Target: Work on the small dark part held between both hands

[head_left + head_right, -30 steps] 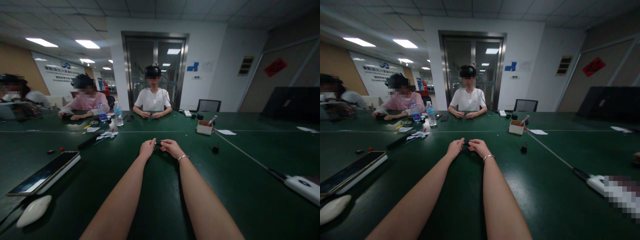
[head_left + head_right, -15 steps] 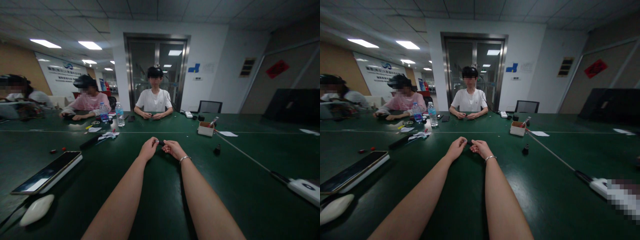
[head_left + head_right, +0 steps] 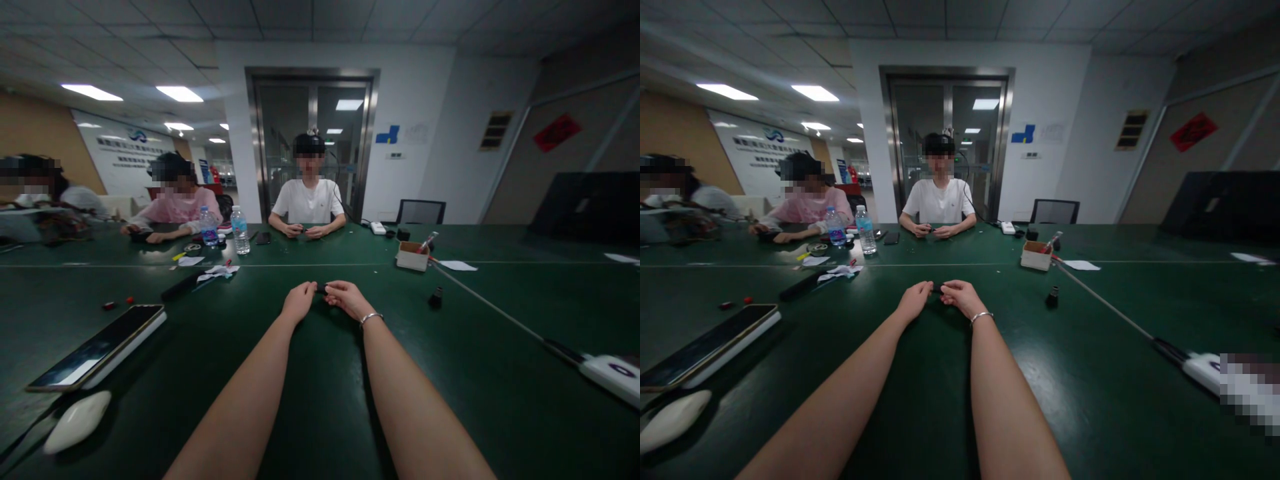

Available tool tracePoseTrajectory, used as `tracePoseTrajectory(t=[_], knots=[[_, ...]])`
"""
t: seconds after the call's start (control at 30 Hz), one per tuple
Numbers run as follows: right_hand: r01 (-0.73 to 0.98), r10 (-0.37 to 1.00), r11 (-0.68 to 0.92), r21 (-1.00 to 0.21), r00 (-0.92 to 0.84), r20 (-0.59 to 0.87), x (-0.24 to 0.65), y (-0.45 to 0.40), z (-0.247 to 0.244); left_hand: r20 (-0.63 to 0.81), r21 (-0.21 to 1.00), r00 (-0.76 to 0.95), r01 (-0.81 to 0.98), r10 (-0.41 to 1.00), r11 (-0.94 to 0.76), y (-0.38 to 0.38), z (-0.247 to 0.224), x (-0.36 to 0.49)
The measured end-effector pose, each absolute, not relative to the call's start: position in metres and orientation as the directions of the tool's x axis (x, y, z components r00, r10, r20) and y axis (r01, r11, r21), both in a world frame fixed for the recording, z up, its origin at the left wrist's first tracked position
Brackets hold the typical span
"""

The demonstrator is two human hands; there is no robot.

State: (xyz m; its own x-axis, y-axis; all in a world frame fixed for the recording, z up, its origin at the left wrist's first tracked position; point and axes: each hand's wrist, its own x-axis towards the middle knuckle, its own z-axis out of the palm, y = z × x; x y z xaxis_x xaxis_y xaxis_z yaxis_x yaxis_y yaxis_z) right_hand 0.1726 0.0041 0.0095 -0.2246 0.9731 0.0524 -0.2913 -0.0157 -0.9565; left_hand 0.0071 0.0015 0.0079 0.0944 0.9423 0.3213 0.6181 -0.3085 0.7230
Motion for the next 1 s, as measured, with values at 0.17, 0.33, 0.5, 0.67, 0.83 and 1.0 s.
tracePoseTrajectory(t=[0.17,0.33,0.5,0.67,0.83,1.0], knots=[[-0.306,0.963,0.017,-0.952,-0.251,0.098,0.172,0.007,0.007,0.24,0.787,0.046,0.575,0.97,-0.222,0.008,0.005,0.006],[-0.327,0.959,0.053,-0.943,-0.246,0.14,0.173,0.009,0.005,0.204,0.83,0.027,0.526,0.979,-0.188,0.015,0.003,0.006],[-0.335,0.949,0.071,-0.94,-0.268,0.167,0.171,0.007,0.006,0.183,0.853,-0.006,0.499,0.983,-0.156,0.017,0.003,0.006],[-0.325,0.947,0.105,-0.94,-0.256,0.195,0.169,0.004,0.009,0.149,0.85,-0.087,0.521,0.985,-0.082,0.016,0.006,0.008],[-0.274,0.944,0.154,-0.949,-0.242,0.223,0.17,0.005,0.01,0.126,0.828,-0.107,0.559,0.986,-0.045,0.016,0.008,0.01],[-0.157,0.945,0.236,-0.959,-0.192,0.264,0.172,0.009,0.009,0.104,0.822,-0.092,0.569,0.99,-0.034,0.018,0.012,0.01]])
